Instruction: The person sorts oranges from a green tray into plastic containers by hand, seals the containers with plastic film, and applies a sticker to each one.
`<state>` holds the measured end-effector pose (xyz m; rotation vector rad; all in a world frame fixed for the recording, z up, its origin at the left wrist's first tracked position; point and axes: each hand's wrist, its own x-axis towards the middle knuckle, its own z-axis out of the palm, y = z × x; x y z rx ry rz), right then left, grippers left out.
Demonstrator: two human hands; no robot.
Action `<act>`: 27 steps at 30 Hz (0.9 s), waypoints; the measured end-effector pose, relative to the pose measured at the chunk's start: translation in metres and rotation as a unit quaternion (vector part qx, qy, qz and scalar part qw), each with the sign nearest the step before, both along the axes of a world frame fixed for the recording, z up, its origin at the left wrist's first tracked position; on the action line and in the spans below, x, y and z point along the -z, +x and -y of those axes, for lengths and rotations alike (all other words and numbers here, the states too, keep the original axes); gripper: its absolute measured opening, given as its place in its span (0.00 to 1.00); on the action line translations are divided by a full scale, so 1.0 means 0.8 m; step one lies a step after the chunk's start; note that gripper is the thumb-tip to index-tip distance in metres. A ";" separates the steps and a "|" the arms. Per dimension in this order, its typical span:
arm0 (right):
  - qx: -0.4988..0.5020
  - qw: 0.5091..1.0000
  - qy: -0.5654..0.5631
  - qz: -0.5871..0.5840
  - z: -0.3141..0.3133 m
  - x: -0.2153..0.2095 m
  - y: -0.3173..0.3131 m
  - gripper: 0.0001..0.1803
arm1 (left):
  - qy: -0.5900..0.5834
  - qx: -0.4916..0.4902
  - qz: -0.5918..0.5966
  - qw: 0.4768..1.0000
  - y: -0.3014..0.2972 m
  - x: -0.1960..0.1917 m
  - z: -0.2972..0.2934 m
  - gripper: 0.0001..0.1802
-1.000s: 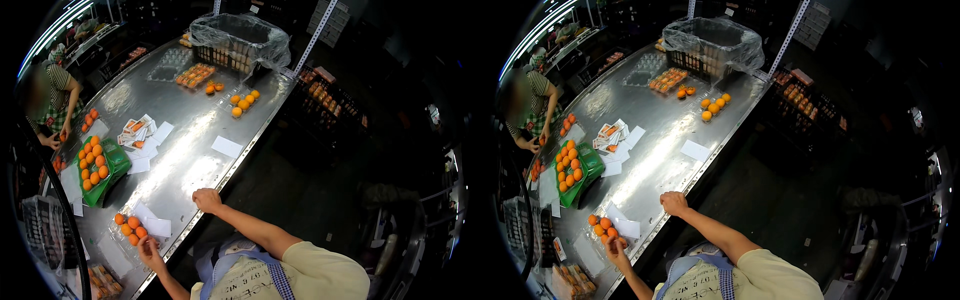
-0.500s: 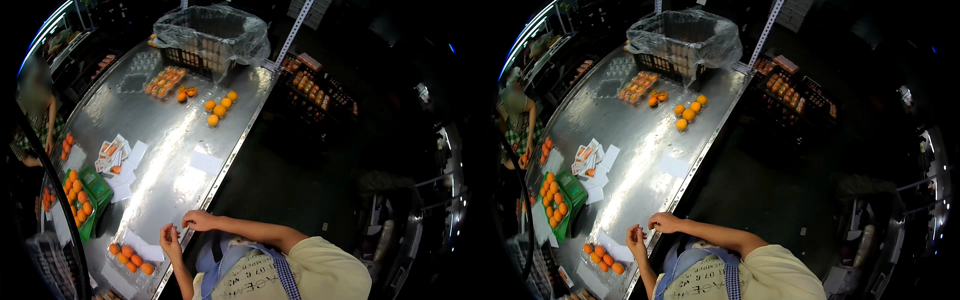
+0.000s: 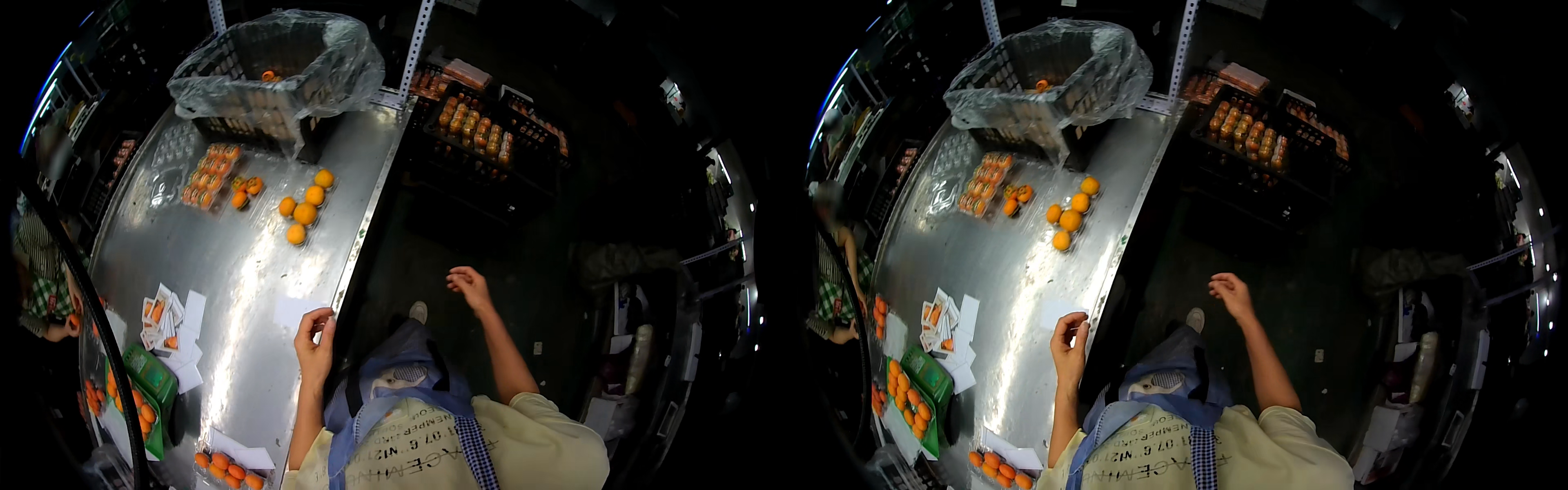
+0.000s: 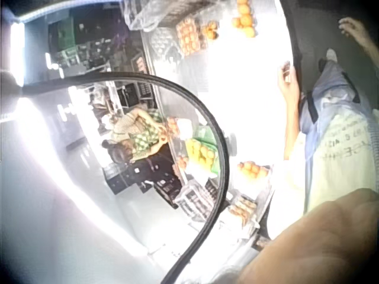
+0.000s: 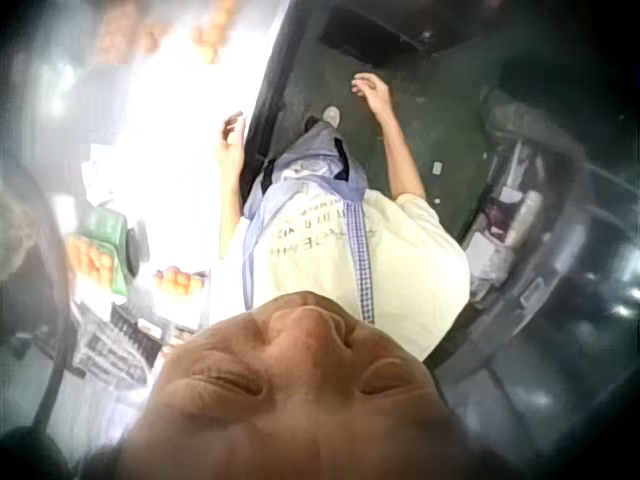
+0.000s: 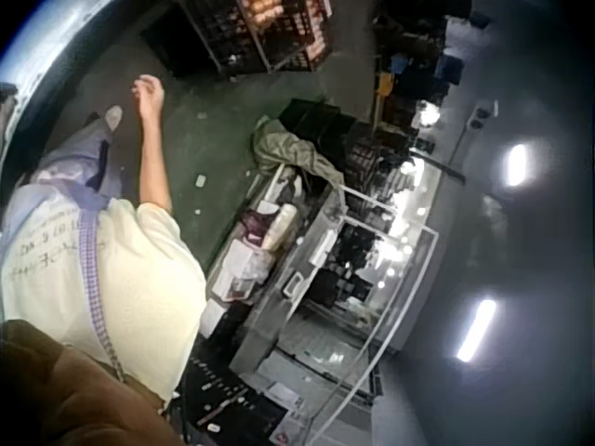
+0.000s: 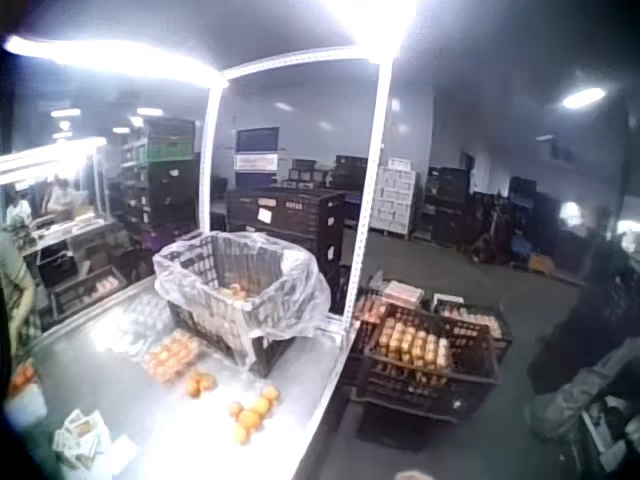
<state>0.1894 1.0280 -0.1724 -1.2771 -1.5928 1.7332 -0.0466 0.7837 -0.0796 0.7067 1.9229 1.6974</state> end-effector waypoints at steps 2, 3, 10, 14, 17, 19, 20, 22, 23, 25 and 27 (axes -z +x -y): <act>0.043 0.999 0.010 0.022 -0.051 -0.019 0.021 0.11 | 0.005 0.017 -0.002 1.000 0.004 -0.004 -0.052 0.09; 0.063 0.997 0.012 0.036 -0.076 -0.028 0.030 0.10 | 0.007 0.023 0.000 1.000 0.007 -0.005 -0.078 0.09; 0.143 0.988 0.023 -0.054 -0.258 -0.059 0.049 0.10 | 0.020 0.046 0.015 0.999 0.004 0.008 -0.255 0.14; 0.178 0.983 0.012 -0.053 -0.366 -0.063 0.062 0.14 | -0.016 0.069 0.013 0.997 -0.001 0.012 -0.339 0.17; 0.211 0.977 -0.008 -0.030 -0.434 -0.056 0.066 0.19 | -0.052 0.093 -0.002 0.994 -0.014 0.016 -0.402 0.21; 0.239 0.970 -0.036 -0.026 -0.480 -0.033 0.068 0.22 | -0.068 0.107 -0.039 0.991 -0.031 0.028 -0.453 0.23; 0.241 0.970 -0.040 -0.015 -0.505 -0.036 0.068 0.27 | -0.071 0.110 -0.059 0.990 -0.040 0.035 -0.484 0.25; 0.249 0.965 -0.077 0.030 -0.530 -0.017 0.070 0.33 | -0.106 0.115 -0.120 0.980 -0.049 0.043 -0.531 0.30; 0.251 0.961 -0.105 0.054 -0.537 -0.003 0.069 0.35 | -0.109 0.110 -0.161 0.975 -0.052 0.055 -0.549 0.30; 0.218 0.960 -0.115 0.132 -0.553 0.006 0.046 0.39 | -0.122 0.085 -0.242 0.959 -0.063 0.080 -0.578 0.32; 0.192 0.959 -0.113 0.176 -0.565 0.013 0.013 0.43 | -0.153 0.076 -0.238 0.956 -0.077 0.075 -0.599 0.33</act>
